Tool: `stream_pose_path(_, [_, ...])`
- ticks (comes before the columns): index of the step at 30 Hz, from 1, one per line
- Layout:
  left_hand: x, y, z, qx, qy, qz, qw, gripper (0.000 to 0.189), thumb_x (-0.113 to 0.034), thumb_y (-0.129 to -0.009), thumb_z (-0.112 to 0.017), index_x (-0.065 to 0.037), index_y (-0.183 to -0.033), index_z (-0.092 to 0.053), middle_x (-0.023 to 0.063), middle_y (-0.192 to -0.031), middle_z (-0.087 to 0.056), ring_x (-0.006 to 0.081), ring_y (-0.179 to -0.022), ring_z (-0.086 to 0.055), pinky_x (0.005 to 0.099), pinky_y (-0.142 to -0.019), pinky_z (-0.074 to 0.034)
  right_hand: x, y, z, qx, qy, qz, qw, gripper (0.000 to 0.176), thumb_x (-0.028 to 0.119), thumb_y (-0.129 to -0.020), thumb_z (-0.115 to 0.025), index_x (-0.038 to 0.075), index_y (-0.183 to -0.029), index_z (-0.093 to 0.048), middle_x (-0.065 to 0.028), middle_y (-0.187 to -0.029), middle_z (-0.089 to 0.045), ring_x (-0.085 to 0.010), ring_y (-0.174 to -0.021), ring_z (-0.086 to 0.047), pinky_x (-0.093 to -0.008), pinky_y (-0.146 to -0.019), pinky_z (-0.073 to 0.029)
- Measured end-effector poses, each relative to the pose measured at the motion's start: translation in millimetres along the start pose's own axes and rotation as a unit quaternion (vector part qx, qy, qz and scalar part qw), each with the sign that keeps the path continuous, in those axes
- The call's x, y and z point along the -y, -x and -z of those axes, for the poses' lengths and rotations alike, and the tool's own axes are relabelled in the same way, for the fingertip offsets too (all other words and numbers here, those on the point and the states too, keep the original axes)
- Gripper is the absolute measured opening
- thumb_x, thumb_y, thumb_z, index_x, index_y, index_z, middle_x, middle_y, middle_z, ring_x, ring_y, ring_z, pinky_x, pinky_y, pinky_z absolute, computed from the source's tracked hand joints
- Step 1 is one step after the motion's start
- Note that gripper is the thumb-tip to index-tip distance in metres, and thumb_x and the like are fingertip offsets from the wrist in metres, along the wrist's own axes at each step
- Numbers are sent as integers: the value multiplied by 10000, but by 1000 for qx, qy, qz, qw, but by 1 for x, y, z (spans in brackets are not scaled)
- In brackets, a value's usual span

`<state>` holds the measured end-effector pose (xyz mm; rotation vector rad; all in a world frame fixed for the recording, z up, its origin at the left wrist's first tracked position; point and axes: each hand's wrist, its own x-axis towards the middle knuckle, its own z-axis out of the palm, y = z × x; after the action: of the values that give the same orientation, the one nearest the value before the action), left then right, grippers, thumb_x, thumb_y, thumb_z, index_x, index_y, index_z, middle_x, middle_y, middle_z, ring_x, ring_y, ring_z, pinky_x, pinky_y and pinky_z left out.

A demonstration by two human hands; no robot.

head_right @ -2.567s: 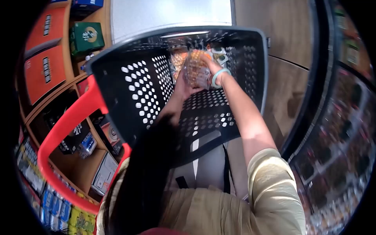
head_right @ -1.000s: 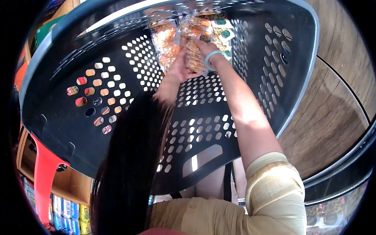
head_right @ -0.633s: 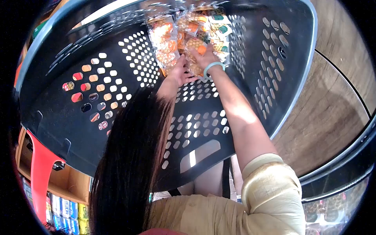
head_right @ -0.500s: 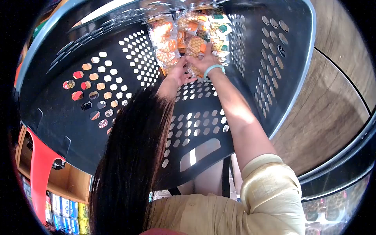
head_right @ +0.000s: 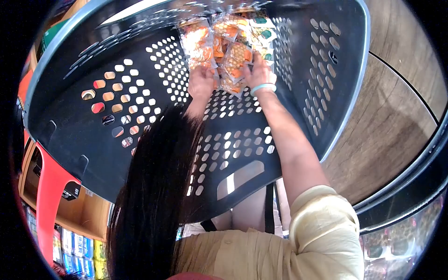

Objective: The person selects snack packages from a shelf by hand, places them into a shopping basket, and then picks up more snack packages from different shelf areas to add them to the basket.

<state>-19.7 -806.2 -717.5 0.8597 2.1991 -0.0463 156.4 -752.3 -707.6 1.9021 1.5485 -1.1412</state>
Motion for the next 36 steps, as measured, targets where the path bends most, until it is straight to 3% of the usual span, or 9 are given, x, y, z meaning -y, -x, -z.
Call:
stream_pose_path(2, [-14,-4,16,12,53,-57,997,364,-211,-808,-600,-131,-1162,-579,111,-1157,-564,291,-979,-582,416,-884,-446,-6,-12,-4,-225,-23,154,962,635,307,-811,-624,73,-1340,-363,-206,-1224,-524,-357,-1107,-524,-407,-902,-441])
stream_pose_path(4, [-28,-11,18,-120,52,-320,938,446,-182,-804,-594,-148,-1244,-530,114,-1287,-481,317,-1170,-470,404,-997,-377,15,-20,16,-221,-59,151,962,619,212,-801,-632,101,-1350,-368,-206,-1283,-452,-359,-1174,-452,-418,-947,-407])
stream_pose_path(7, [-54,-21,20,-80,-26,-392,916,467,-183,-799,-586,-134,-1258,-509,105,-1370,-408,328,-1297,-335,421,-1081,-275,35,-44,22,-304,-10,228,925,574,196,-785,-636,136,-1319,-432,-209,-1303,-436,-372,-1188,-439,-427,-981,-381])
stream_pose_path(19, [-9,8,37,74,-251,-301,917,396,-259,-808,-561,-53,-1146,-568,147,-1202,-525,301,-1167,-463,434,-1010,-325,12,9,1,-40,155,215,963,292,220,-808,-577,70,-1057,-607,-157,-1212,-532,-312,-1129,-506,-445,-937,-395])
stream_pose_path(24, [-3,39,54,75,-220,-343,910,349,-157,-796,-477,10,-1088,-569,176,-916,-618,341,-904,-587,449,-825,-421,-10,55,7,-138,37,173,974,271,285,-826,-554,79,-980,-641,-144,-1031,-634,-313,-1015,-576,-403,-909,-427])
stream_pose_path(26, [-26,63,85,180,-206,-316,909,429,-139,-771,-502,32,-1164,-517,185,-920,-616,369,-885,-585,473,-812,-424,2,88,40,-71,-15,119,990,272,302,-820,-564,82,-961,-642,-140,-984,-650,-311,-942,-613,-419,-856,-461])
stream_pose_path(29, [-21,92,93,73,-130,-394,907,516,-138,-743,-566,50,-1215,-473,224,-922,-604,366,-840,-595,467,-757,-443,-1,125,68,-14,-65,69,995,245,277,-813,-551,104,-957,-646,-162,-941,-653,-347,-928,-609,-421,-834,-478])
stream_pose_path(30, [-18,100,94,1,-101,-452,886,271,-235,-801,-572,-4,-939,-607,210,-886,-630,380,-806,-621,451,-753,-501,-5,134,70,-13,-67,61,996,239,271,-812,-539,110,-952,-648,-172,-931,-651,-360,-921,-607,-430,-825,-484])
stream_pose_path(36, [-32,164,158,184,-131,-409,884,357,-301,-826,-528,-123,-1131,-577,176,-963,-647,339,-936,-617,435,-825,-489,-7,234,97,-166,-92,83,978,205,262,-794,-582,95,-894,-646,-156,-811,-658,-347,-816,-637,-415,-715,-502])
